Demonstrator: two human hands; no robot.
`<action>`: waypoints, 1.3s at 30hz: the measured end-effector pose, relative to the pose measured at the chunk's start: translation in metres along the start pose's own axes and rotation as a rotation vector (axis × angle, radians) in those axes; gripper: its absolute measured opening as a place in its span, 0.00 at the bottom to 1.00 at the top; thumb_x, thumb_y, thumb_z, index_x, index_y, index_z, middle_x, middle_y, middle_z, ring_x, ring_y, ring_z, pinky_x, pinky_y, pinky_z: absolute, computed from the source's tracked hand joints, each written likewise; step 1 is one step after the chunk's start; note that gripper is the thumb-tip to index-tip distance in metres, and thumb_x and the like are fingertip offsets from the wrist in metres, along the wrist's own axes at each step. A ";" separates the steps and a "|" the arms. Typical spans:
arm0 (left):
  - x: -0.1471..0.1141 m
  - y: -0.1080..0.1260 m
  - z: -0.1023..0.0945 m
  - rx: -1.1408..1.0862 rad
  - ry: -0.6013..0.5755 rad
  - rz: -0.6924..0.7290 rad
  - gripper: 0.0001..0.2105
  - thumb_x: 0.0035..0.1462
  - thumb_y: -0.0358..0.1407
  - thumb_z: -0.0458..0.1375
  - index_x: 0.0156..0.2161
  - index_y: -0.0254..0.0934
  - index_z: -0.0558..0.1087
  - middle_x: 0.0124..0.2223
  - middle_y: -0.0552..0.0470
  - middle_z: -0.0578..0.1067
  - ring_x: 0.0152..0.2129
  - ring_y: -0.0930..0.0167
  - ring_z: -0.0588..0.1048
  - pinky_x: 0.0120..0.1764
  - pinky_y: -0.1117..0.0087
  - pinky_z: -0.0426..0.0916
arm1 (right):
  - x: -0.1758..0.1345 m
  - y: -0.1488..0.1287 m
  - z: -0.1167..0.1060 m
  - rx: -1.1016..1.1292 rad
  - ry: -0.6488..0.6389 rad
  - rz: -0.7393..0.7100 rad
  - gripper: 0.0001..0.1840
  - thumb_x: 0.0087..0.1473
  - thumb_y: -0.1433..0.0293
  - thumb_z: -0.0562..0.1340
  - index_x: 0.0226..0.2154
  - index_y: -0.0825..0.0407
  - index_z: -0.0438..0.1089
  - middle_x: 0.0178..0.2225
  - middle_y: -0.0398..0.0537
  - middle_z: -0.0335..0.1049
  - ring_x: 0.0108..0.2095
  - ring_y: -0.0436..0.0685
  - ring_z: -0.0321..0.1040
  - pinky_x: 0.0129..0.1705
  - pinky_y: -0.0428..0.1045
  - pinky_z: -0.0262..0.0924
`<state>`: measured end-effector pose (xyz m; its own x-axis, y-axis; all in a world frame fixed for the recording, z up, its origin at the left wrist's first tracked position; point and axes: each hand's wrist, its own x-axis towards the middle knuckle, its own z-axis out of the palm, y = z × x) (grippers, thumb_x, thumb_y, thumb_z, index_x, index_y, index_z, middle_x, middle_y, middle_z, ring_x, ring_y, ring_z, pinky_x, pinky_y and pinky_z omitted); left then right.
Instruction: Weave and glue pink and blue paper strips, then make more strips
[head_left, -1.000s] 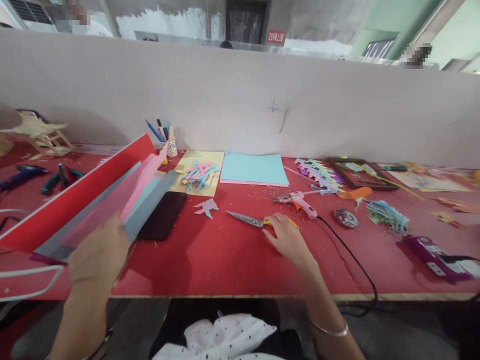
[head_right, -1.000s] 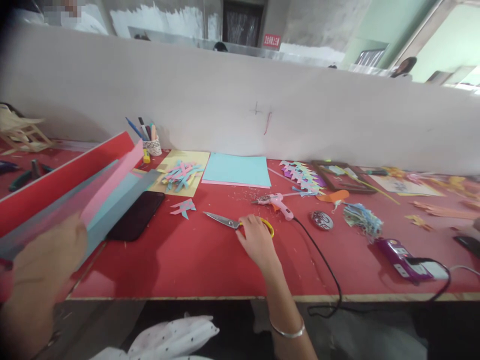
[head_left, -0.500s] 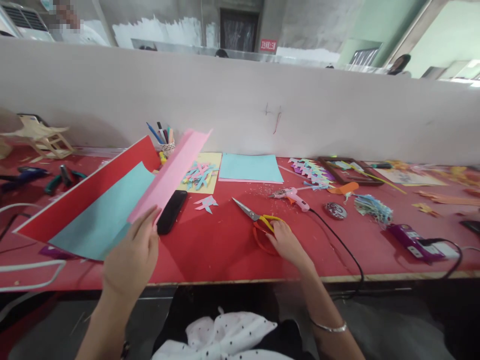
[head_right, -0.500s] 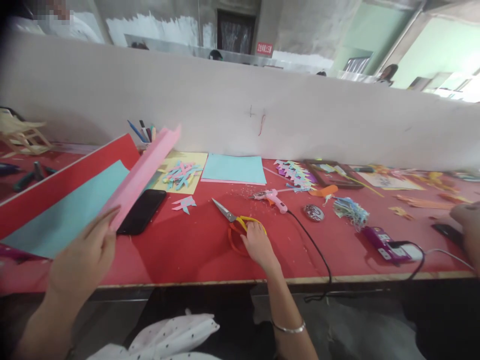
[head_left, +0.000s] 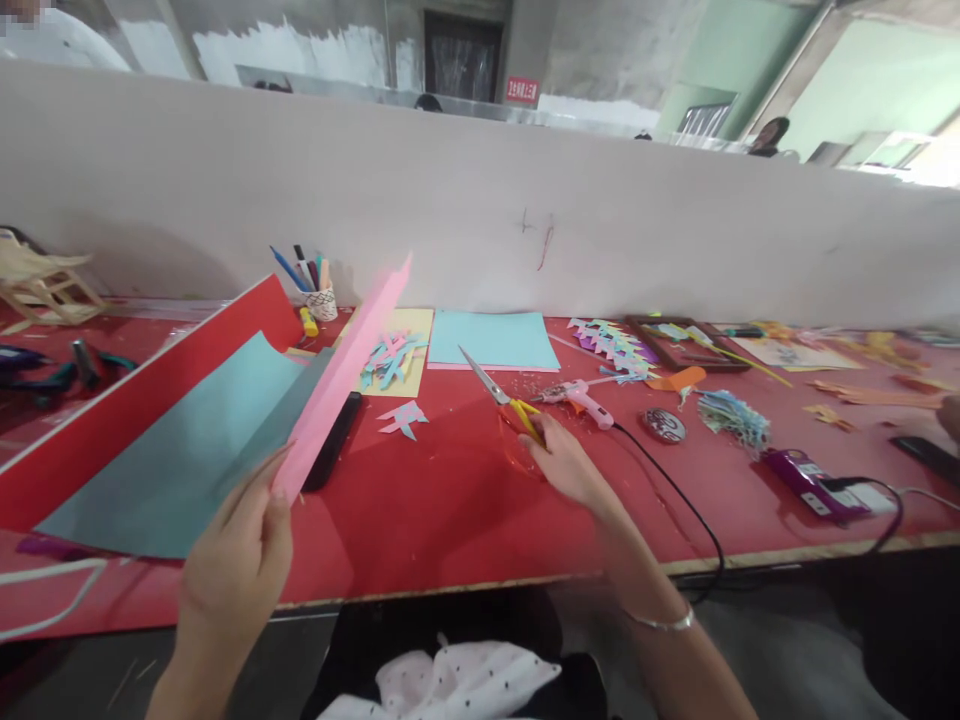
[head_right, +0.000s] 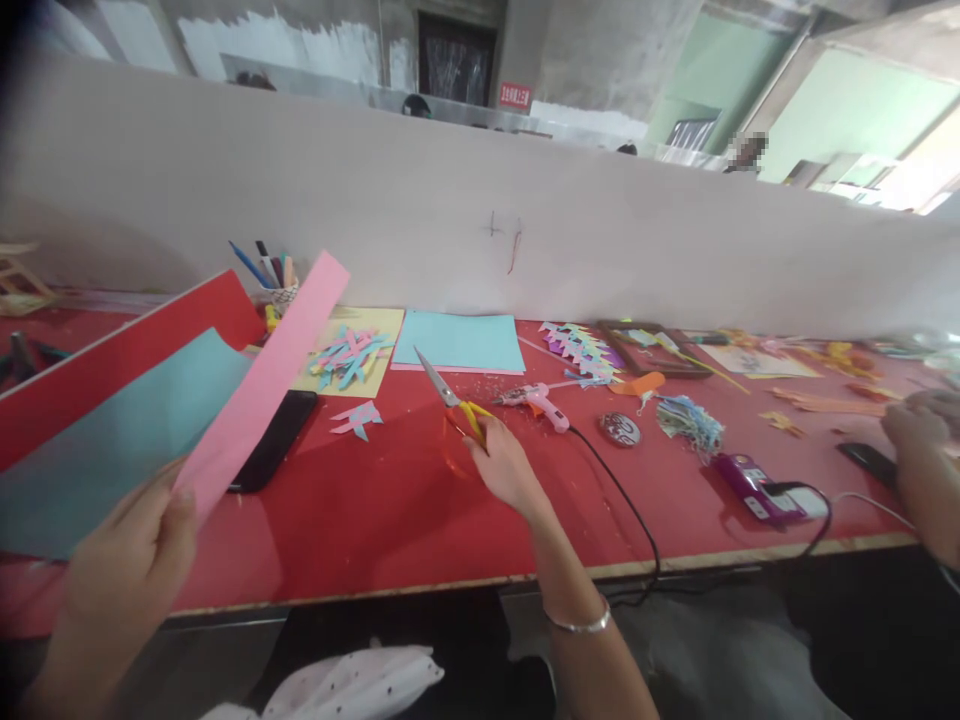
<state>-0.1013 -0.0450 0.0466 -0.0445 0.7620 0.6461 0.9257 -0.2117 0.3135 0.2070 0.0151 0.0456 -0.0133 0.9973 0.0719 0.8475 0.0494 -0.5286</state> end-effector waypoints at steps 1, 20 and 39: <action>0.002 0.000 0.001 0.009 0.005 0.015 0.22 0.59 0.33 0.41 0.59 0.48 0.53 0.47 0.49 0.73 0.44 0.67 0.72 0.44 0.67 0.67 | 0.011 -0.007 -0.002 -0.010 -0.008 0.016 0.13 0.54 0.68 0.50 0.41 0.51 0.62 0.40 0.50 0.69 0.42 0.57 0.66 0.44 0.52 0.58; 0.000 -0.008 0.001 0.095 0.023 -0.048 0.28 0.60 0.30 0.43 0.60 0.63 0.41 0.48 0.57 0.72 0.42 0.69 0.73 0.40 0.71 0.69 | 0.179 -0.076 0.069 -0.119 -0.071 0.228 0.18 0.56 0.64 0.56 0.47 0.54 0.62 0.47 0.50 0.63 0.43 0.55 0.65 0.43 0.56 0.63; 0.028 0.024 0.025 -0.469 -0.264 0.316 0.14 0.59 0.30 0.43 0.41 0.39 0.71 0.39 0.52 0.77 0.37 0.75 0.75 0.40 0.80 0.68 | 0.061 -0.022 0.002 0.723 -0.185 -0.360 0.44 0.42 0.59 0.64 0.58 0.45 0.44 0.59 0.54 0.48 0.58 0.60 0.50 0.55 0.59 0.52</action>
<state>-0.0711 -0.0136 0.0547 0.3540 0.7316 0.5827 0.6132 -0.6519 0.4460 0.1865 0.0750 0.0605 -0.3595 0.9034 0.2338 0.2247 0.3270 -0.9179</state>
